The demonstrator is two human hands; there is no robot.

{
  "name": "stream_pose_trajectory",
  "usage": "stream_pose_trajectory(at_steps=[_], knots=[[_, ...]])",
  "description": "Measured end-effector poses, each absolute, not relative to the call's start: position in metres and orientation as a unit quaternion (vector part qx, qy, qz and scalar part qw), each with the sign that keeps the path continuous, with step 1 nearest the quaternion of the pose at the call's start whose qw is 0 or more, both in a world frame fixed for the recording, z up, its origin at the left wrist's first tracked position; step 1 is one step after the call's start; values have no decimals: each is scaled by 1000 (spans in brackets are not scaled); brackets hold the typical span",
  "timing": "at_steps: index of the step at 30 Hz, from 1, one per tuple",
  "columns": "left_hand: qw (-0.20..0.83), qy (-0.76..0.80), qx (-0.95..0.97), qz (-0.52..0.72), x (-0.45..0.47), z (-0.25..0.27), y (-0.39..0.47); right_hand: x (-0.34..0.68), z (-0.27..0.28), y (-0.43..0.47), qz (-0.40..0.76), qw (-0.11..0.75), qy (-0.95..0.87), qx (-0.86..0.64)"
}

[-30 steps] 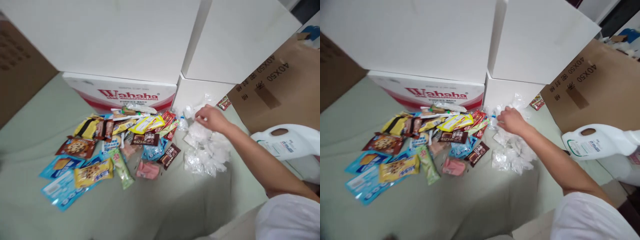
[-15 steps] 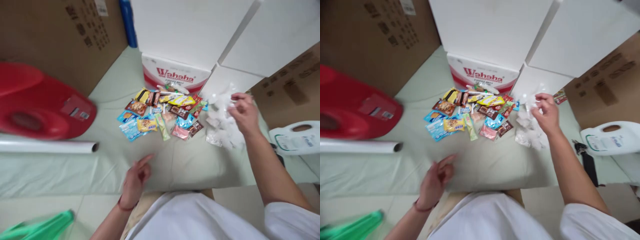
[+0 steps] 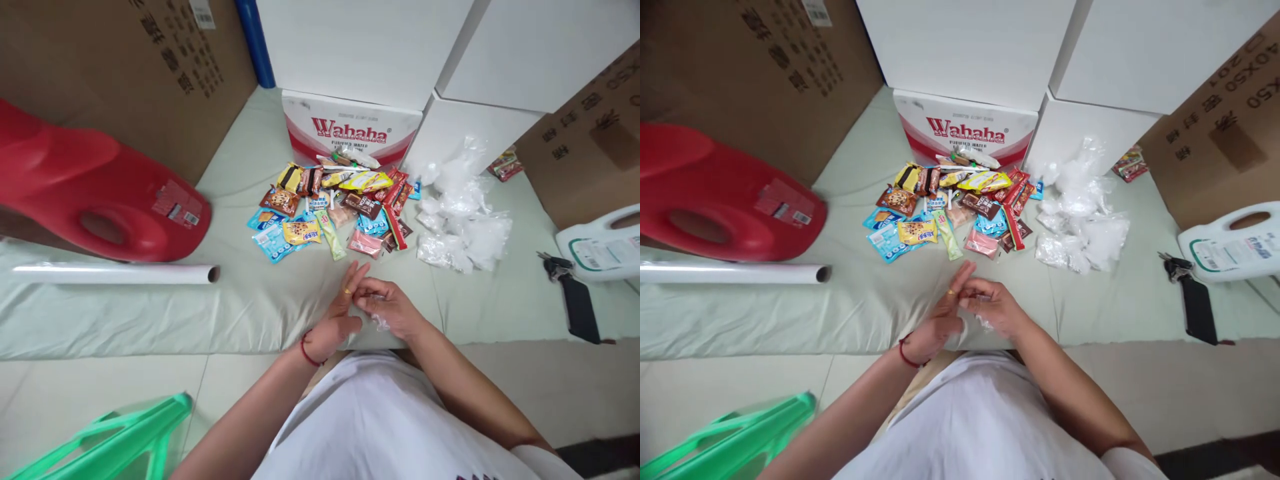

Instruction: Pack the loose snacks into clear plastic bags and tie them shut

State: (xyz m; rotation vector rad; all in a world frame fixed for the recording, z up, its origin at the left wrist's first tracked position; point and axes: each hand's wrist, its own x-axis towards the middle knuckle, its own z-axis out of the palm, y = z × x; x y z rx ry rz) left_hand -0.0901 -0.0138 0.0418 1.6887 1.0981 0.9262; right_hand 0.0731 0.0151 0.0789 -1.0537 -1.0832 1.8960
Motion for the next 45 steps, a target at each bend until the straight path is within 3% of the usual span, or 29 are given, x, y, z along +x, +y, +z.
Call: stream_pose_trajectory(at_steps=[11, 19, 23, 26, 29, 33, 37, 40, 45], knots=[[156, 531, 796, 245, -66, 59, -6, 94, 50, 11, 803, 348, -285, -391], [74, 544, 818, 175, -56, 66, -8, 103, 48, 8, 807, 366, -285, -366], [59, 563, 811, 146, -56, 71, -12, 121, 49, 9, 772, 473, -221, -363], [85, 564, 807, 152, -61, 73, -15, 137, 44, 13, 732, 539, -182, -374], [180, 574, 782, 162, -66, 70, -17, 142, 35, 16, 690, 558, -177, -425], [365, 617, 658, 230, -63, 64, -20, 134, 29, 13, 675, 536, -205, -464], [490, 583, 535, 367, -49, 55, -9, 123, 30, 4, 658, 511, -288, -472], [579, 551, 466, 379, -42, 47, 5, 125, 30, 0, 621, 504, -358, -482], [635, 542, 398, 380, -44, 36, 13, 140, 26, 0, 544, 463, -464, -524]])
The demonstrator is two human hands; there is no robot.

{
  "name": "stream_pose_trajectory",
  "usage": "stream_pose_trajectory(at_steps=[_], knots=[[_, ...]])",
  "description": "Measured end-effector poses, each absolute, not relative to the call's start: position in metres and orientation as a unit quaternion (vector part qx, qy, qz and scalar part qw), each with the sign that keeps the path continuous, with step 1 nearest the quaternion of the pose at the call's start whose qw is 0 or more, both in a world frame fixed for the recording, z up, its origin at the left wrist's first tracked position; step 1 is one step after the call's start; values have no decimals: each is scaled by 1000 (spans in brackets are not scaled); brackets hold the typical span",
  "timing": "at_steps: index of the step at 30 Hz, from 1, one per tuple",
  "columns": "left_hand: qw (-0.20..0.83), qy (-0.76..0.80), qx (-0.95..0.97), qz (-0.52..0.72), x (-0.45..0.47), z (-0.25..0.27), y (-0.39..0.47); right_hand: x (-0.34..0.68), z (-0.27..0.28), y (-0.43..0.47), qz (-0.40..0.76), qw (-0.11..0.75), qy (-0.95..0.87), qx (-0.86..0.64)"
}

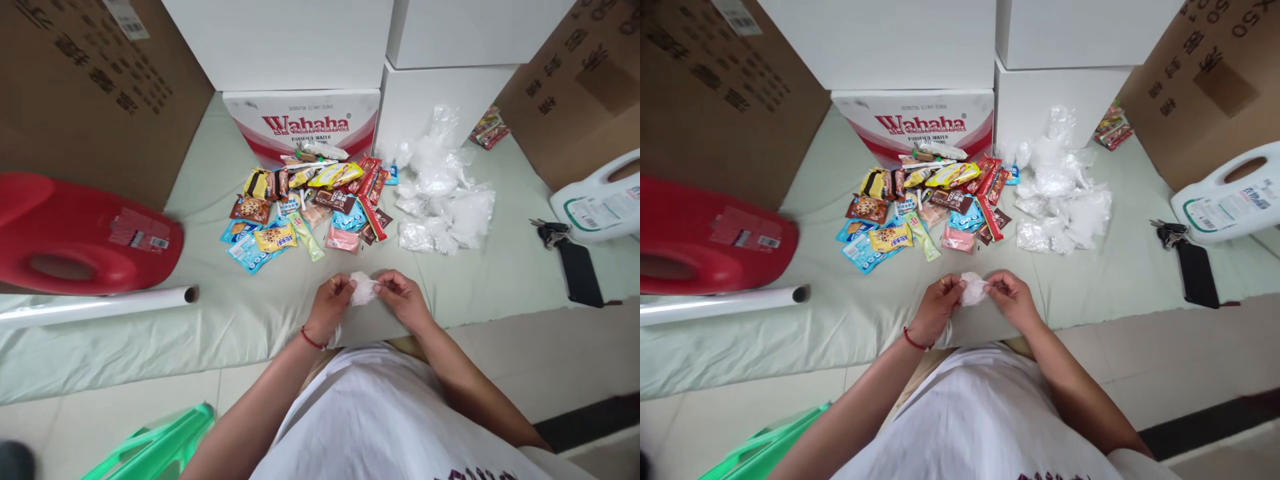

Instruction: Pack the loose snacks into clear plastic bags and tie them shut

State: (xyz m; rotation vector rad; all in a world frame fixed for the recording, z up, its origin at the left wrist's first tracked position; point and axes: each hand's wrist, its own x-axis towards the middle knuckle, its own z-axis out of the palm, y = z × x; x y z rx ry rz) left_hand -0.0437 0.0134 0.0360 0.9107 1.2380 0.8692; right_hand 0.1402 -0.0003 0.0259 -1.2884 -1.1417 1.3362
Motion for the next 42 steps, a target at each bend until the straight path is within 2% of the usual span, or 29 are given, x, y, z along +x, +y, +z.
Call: stream_pose_trajectory(at_steps=[5, 8, 11, 13, 15, 21, 23, 26, 30, 32, 36, 38, 40, 42], knots=[[577, 574, 399, 423, -46, 36, 6, 149, 33, -2, 414, 463, -577, -531], [557, 591, 358, 461, -52, 44, 4, 150, 45, -4, 339, 430, -687, -477], [601, 566, 408, 390, -62, 55, 7, 147, 59, -5, 264, 384, -792, -396], [626, 537, 466, 320, -66, 60, 9, 143, 66, -5, 226, 381, -820, -363], [637, 522, 477, 308, -68, 61, 10, 140, 71, -6, 194, 393, -826, -355], [629, 557, 235, 489, -68, 53, 15, 142, 63, -23, 125, 399, -820, -391], [647, 529, 172, 522, -68, 51, 15, 143, 54, -29, 153, 373, -826, -394], [661, 492, 170, 540, -66, 51, 12, 148, 45, -34, 273, 357, -791, -416], [679, 472, 235, 511, -61, 54, 3, 158, 47, -23, 419, 441, -578, -544], [693, 461, 276, 481, -58, 56, 1, 161, 52, -13, 471, 452, -491, -577], [680, 470, 365, 429, -51, 56, 1, 154, 55, 1, 595, 377, -481, -522], [605, 529, 399, 442, -48, 55, 0, 146, 53, 2, 607, 378, -467, -519], [504, 604, 407, 465, -44, 54, -4, 137, 51, 1, 562, 414, -446, -560], [479, 619, 420, 458, -39, 55, -10, 129, 52, -1, 522, 434, -440, -587]])
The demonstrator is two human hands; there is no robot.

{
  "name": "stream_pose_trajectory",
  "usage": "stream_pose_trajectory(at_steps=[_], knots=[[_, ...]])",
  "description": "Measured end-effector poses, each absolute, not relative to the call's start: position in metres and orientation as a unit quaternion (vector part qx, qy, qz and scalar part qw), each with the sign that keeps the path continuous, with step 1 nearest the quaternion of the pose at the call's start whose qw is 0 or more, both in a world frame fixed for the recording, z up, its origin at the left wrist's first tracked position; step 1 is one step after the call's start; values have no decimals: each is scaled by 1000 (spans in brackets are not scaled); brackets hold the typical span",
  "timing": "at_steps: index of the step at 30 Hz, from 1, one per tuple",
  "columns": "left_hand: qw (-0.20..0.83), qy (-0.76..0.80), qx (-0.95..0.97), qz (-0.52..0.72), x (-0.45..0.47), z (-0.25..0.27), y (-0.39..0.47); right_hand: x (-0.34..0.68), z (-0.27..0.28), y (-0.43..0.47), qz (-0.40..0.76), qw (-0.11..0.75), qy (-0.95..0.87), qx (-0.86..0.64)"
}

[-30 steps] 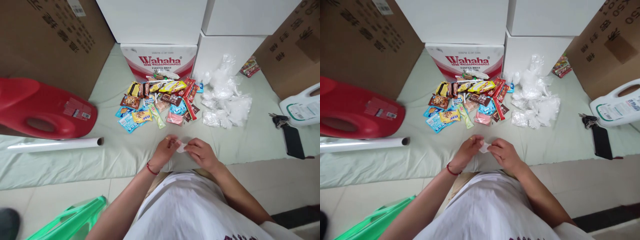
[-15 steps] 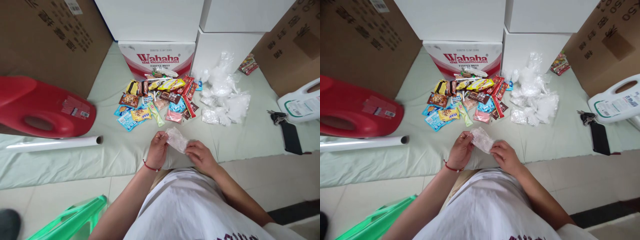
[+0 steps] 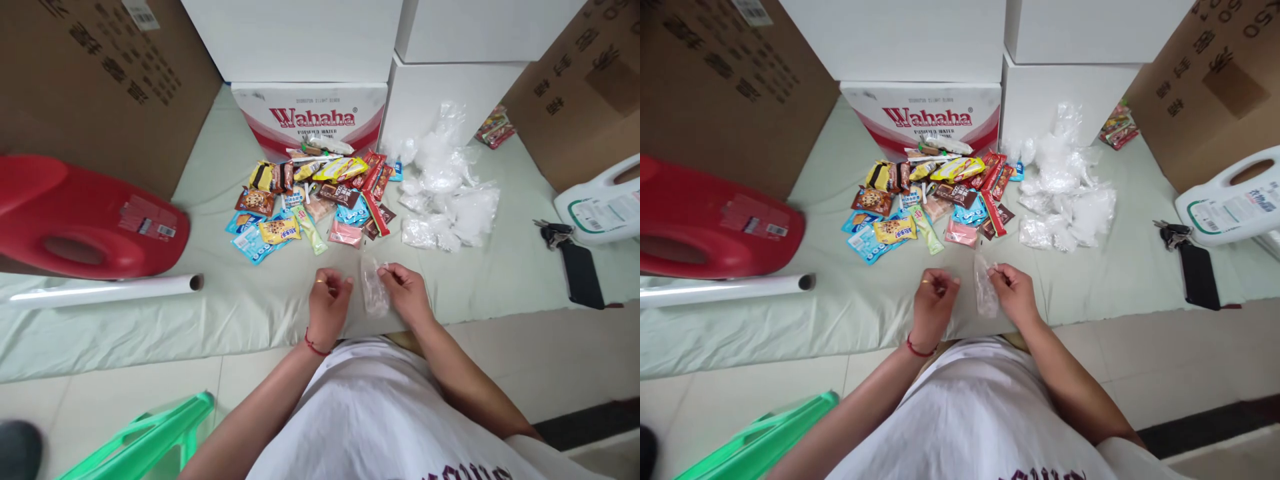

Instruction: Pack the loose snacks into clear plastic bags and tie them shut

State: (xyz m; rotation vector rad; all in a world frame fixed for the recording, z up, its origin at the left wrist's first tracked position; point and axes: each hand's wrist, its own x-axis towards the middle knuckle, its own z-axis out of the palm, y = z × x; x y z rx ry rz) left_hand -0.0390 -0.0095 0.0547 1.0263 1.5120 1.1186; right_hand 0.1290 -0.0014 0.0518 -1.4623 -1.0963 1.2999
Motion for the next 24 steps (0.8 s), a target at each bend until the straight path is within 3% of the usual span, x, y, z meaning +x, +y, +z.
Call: stream_pose_trajectory(at_steps=[4, 12, 18, 20, 24], knots=[[587, 531, 429, 435, -29, 55, -14, 117, 56, -5, 562, 419, -467, -538], [610, 554, 269, 499, -45, 41, 3, 140, 53, 5, 591, 485, -296, -573], [609, 564, 258, 494, -49, 43, 3, 156, 48, 3, 631, 471, -250, -564], [617, 557, 260, 491, -48, 47, 2, 158, 42, 1, 601, 462, -294, -582], [624, 545, 255, 500, -47, 53, 1, 159, 40, 1, 424, 467, -439, -639]])
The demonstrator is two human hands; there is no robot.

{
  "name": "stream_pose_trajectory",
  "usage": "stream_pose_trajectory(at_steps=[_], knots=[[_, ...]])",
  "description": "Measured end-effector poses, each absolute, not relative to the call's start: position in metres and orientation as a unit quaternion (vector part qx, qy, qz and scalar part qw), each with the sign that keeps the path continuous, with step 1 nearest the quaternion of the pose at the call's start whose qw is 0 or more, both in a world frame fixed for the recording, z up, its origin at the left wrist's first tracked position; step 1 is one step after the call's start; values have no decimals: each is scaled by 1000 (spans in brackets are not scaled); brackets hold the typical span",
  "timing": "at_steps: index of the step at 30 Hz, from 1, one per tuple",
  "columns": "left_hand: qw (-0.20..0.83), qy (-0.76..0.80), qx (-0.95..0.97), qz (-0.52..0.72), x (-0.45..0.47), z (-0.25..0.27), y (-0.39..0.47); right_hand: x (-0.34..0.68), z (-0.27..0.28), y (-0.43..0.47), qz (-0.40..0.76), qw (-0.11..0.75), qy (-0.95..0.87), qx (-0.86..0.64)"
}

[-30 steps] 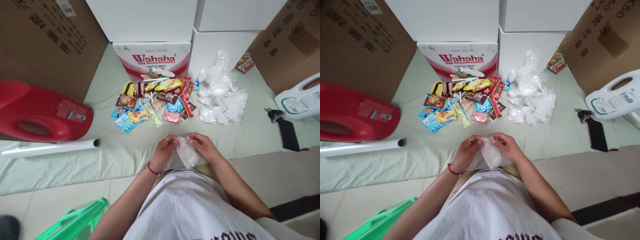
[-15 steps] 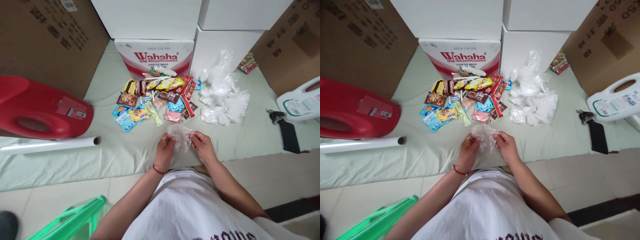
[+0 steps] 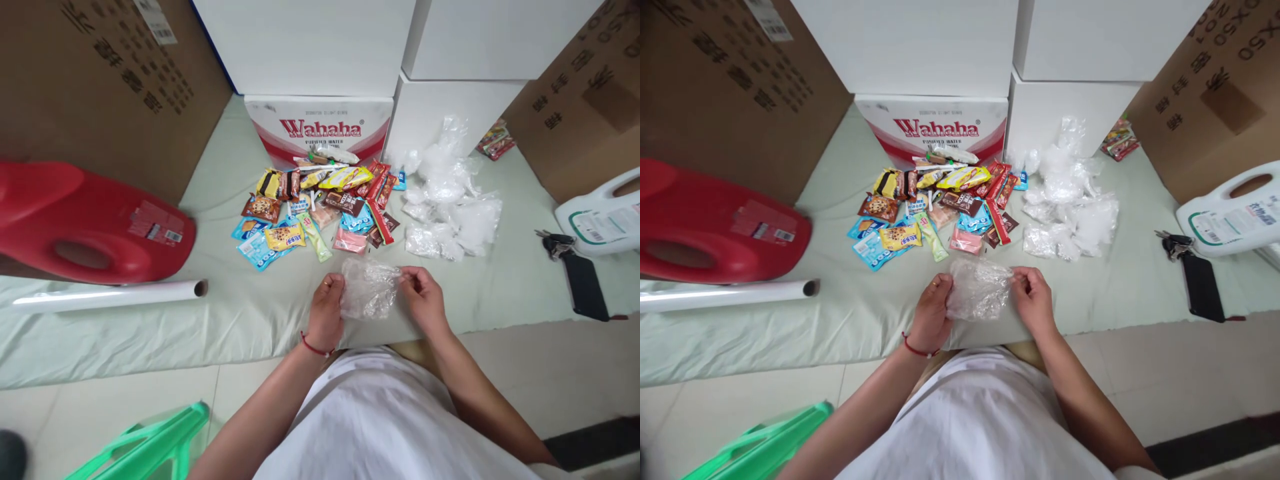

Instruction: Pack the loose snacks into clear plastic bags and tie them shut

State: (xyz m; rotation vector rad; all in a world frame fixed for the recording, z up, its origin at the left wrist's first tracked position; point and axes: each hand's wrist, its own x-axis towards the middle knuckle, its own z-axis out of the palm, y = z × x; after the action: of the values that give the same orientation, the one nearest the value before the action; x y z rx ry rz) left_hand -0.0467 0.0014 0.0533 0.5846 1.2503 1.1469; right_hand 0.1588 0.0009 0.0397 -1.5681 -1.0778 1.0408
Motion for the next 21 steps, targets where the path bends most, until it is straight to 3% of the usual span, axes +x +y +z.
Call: stream_pose_trajectory(at_steps=[8, 16, 21], knots=[[662, 498, 197, 524, -53, 54, 11, 134, 78, -9, 288, 455, -653, -533], [673, 464, 192, 543, -53, 53, 12, 117, 69, -9, 242, 371, -772, -456], [687, 458, 173, 537, -54, 54, 10, 113, 65, 2, 353, 365, -726, -464]])
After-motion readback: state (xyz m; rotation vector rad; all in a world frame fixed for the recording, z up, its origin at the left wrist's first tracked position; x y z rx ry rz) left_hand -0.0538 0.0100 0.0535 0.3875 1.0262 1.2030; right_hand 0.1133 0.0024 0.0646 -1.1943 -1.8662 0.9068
